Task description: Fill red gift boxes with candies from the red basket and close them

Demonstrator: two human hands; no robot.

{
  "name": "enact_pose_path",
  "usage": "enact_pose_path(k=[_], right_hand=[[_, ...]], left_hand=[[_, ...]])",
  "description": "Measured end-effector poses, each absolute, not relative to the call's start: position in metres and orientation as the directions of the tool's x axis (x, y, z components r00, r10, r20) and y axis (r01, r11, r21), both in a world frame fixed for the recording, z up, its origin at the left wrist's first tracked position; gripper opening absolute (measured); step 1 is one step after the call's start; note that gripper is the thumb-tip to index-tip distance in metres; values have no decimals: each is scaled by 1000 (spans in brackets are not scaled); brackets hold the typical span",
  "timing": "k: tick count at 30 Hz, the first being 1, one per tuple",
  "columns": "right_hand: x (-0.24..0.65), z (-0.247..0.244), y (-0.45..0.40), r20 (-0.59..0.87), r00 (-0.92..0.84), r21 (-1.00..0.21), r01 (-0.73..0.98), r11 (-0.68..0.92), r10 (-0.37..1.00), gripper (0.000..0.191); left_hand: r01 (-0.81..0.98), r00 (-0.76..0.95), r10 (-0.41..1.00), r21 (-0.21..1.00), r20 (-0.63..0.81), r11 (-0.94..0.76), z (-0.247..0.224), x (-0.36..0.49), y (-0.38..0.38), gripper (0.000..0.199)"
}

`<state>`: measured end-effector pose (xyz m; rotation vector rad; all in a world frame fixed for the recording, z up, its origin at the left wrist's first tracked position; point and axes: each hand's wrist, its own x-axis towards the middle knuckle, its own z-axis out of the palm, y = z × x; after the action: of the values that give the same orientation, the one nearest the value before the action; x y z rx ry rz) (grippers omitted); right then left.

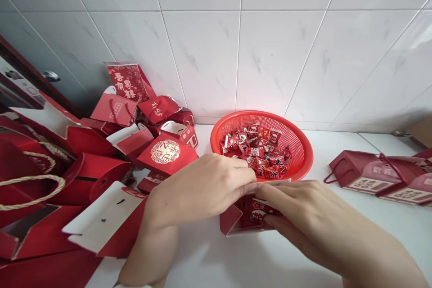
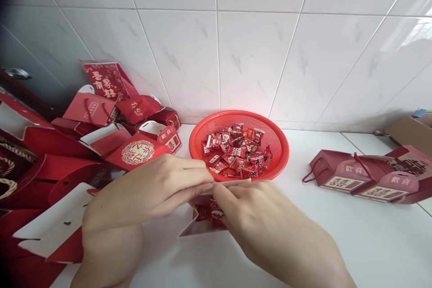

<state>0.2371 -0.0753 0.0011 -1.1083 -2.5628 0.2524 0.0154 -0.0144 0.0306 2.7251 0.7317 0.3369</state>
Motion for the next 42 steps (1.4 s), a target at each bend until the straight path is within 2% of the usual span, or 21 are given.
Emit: enact_pose_path(k=[10, 16, 19, 24, 30, 35, 39, 42], right_hand=[[237, 1, -70, 212, -671, -285, 653, 702, 710, 29], [248, 19, -71, 237, -648, -418, 604, 678, 724, 20], [254, 23, -68, 202, -649, -458, 600, 657, 734, 20], [260, 17, -61, 146, -614, -432, 666, 608, 776, 20], [265, 16, -64, 124, -607, -423, 683, 595, 785, 19], [266, 8, -58, 136, -601, -393, 697, 600, 787, 17], [263, 2, -50, 134, -565, -384, 728, 568, 814, 19], [261, 2, -45, 114, -541, -415, 736, 535, 833, 21]], left_hand=[[487, 831, 544, 320, 119, -813, 31, 12, -15, 35], [464, 843, 526, 346, 110, -816, 32, 12, -10, 32], [462, 853, 521, 400, 46, -792, 29, 17, 4, 34], [523, 822, 568, 437, -33, -731, 22, 23, 22, 36], [512, 828, 560, 459, -36, -726, 23, 23, 19, 34], [593, 757, 653, 426, -7, -683, 17, 26, 28, 37], [595, 742, 670, 469, -7, -653, 9, 27, 42, 35], [538, 756, 654, 587, -20, -604, 2, 28, 53, 34]])
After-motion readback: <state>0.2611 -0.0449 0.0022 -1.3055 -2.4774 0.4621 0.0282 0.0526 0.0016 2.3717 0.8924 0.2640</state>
